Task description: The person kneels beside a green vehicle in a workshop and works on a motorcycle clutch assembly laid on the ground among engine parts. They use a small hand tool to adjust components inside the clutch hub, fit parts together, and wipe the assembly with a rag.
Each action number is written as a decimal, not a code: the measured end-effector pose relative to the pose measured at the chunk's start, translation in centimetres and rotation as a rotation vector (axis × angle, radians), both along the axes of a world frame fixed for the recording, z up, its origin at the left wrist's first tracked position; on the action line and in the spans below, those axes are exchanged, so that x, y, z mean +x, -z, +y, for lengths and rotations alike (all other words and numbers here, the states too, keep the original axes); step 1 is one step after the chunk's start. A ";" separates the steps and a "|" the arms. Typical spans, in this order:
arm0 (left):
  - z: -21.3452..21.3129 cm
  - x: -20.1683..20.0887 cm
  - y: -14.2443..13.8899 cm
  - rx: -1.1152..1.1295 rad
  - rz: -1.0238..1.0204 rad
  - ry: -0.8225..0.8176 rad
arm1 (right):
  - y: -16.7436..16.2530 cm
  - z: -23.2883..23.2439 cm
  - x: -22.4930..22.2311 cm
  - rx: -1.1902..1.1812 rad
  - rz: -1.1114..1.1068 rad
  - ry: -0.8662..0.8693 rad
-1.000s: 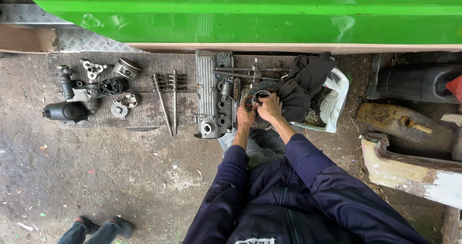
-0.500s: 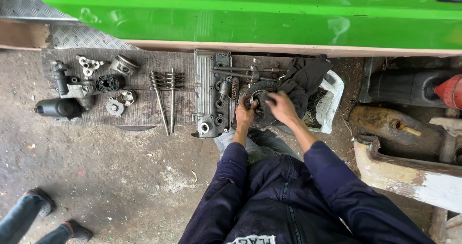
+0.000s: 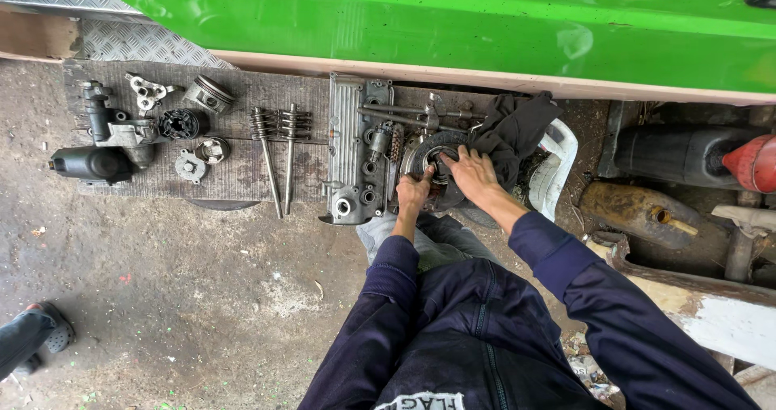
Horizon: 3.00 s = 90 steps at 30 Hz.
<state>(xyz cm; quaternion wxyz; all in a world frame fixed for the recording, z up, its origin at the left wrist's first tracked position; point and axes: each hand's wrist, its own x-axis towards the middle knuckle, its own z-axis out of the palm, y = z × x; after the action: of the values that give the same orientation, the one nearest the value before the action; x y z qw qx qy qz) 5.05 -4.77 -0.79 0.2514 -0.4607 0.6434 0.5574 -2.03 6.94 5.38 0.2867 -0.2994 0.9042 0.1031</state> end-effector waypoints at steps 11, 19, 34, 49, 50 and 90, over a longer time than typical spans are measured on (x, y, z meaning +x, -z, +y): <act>0.4 0.1 0.0 -0.042 0.044 0.001 | 0.1 -0.7 -0.2 -0.059 -0.021 0.178; 1.9 -2.1 -1.3 -0.150 0.120 0.019 | -0.8 1.7 -1.0 -0.041 -0.031 0.288; 4.3 -3.2 -0.5 -0.343 0.125 0.268 | -0.7 9.2 2.6 -0.448 -0.028 0.498; 5.2 -2.9 -1.5 -0.213 0.268 0.236 | 1.0 15.8 5.5 -0.607 -0.018 0.562; 5.3 -3.0 -1.5 -0.241 0.284 0.244 | 0.8 15.7 5.6 -0.610 0.014 0.516; 6.3 -2.4 0.2 0.021 0.283 0.057 | 1.7 16.9 7.6 -0.753 0.096 0.810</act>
<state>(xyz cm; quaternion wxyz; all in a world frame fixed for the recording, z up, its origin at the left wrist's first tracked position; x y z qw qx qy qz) 2.68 1.52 -0.97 0.1786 -0.3564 0.6794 0.6160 5.60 23.86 3.72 0.1351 -0.0049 0.9334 -0.3324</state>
